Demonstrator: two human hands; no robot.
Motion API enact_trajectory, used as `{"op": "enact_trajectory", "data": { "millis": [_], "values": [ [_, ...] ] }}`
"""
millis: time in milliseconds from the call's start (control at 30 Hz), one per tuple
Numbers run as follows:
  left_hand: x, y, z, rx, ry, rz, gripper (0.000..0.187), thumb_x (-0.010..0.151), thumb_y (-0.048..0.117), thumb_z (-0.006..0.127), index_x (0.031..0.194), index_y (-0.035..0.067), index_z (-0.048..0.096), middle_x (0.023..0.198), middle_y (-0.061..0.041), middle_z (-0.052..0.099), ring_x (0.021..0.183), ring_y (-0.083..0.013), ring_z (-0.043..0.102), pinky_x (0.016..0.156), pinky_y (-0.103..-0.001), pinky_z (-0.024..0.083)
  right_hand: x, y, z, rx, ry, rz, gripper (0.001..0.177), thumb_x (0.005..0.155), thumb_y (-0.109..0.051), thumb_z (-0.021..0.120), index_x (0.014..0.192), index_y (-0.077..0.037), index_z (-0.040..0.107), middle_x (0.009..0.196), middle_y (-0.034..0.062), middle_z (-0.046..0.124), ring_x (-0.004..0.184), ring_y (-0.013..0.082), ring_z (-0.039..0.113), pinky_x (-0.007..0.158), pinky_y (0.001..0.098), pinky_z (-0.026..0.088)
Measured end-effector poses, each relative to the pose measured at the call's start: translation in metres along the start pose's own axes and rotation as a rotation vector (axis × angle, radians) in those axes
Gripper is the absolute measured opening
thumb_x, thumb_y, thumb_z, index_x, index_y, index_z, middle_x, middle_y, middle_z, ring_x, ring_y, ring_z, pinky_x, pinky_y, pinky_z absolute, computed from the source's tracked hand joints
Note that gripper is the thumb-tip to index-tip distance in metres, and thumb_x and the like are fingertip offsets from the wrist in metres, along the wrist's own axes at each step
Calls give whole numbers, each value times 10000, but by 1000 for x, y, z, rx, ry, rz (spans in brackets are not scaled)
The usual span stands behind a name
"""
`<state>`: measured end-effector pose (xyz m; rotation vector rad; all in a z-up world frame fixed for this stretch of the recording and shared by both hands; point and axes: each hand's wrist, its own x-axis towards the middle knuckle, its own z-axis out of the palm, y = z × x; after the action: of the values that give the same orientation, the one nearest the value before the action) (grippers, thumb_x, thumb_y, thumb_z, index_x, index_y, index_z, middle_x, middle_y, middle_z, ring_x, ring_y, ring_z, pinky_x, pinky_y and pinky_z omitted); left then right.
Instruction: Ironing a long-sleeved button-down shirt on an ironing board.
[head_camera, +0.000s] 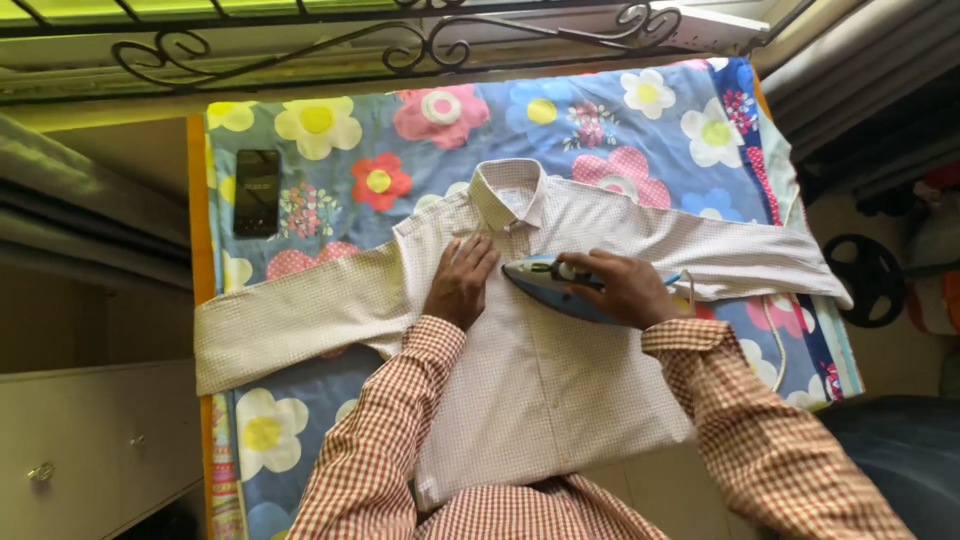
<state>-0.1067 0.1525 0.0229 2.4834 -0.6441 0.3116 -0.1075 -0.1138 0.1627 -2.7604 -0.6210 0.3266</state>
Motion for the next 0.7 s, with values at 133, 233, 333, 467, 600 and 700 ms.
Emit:
{"op": "enact_trajectory", "data": {
  "millis": [133, 233, 333, 467, 600, 700],
  "values": [
    [-1, 5, 6, -36, 33, 13, 373, 935, 53, 548, 1294, 13, 639, 1449, -162, 598, 1432, -304, 483, 1237, -496, 296, -28, 1, -3, 33, 32, 47, 411, 919, -372, 707, 1310, -259, 647, 1058, 82, 750, 868, 296, 744, 740, 423, 594],
    [-11, 13, 9, 19, -20, 53, 335, 979, 77, 561, 1298, 49, 658, 1414, -143, 601, 1402, -303, 497, 1246, -535, 281, -65, -16, 11, 78, 61, 269, 435, 891, -393, 736, 1296, -255, 655, 964, 125, 763, 856, 324, 736, 704, 458, 557],
    [-20, 17, -3, -13, -6, 126, 356, 945, 94, 568, 1280, 131, 684, 1429, -177, 565, 1373, -339, 478, 1183, -594, 251, -92, -55, 17, 149, 211, 331, 473, 863, -417, 756, 1288, -241, 646, 944, 182, 757, 843, 375, 731, 681, 467, 560],
    [-22, -20, -17, -37, 27, 12, 531, 873, 52, 587, 1385, 180, 644, 1482, -146, 541, 1392, -341, 476, 1192, -564, 273, -92, -113, 24, 307, 61, 737, 560, 887, -402, 692, 1413, -252, 571, 811, 230, 747, 743, 386, 728, 686, 501, 562],
    [-3, -62, -67, 82, 298, -443, 450, 858, 245, 746, 1258, 58, 655, 1201, -168, 613, 1120, -381, 547, 1029, -549, 390, -62, -139, 81, 326, 336, 434, 551, 910, -324, 664, 1402, -91, 578, 881, 237, 740, 744, 411, 730, 666, 495, 569],
    [2, -85, -85, 46, 66, -514, 423, 789, 390, 823, 1038, 82, 676, 1027, -138, 652, 1050, -341, 570, 927, -572, 374, -19, -151, 103, 235, 441, 304, 513, 965, -299, 631, 1379, -12, 538, 908, 247, 732, 774, 433, 717, 664, 517, 564]
  ]
}}
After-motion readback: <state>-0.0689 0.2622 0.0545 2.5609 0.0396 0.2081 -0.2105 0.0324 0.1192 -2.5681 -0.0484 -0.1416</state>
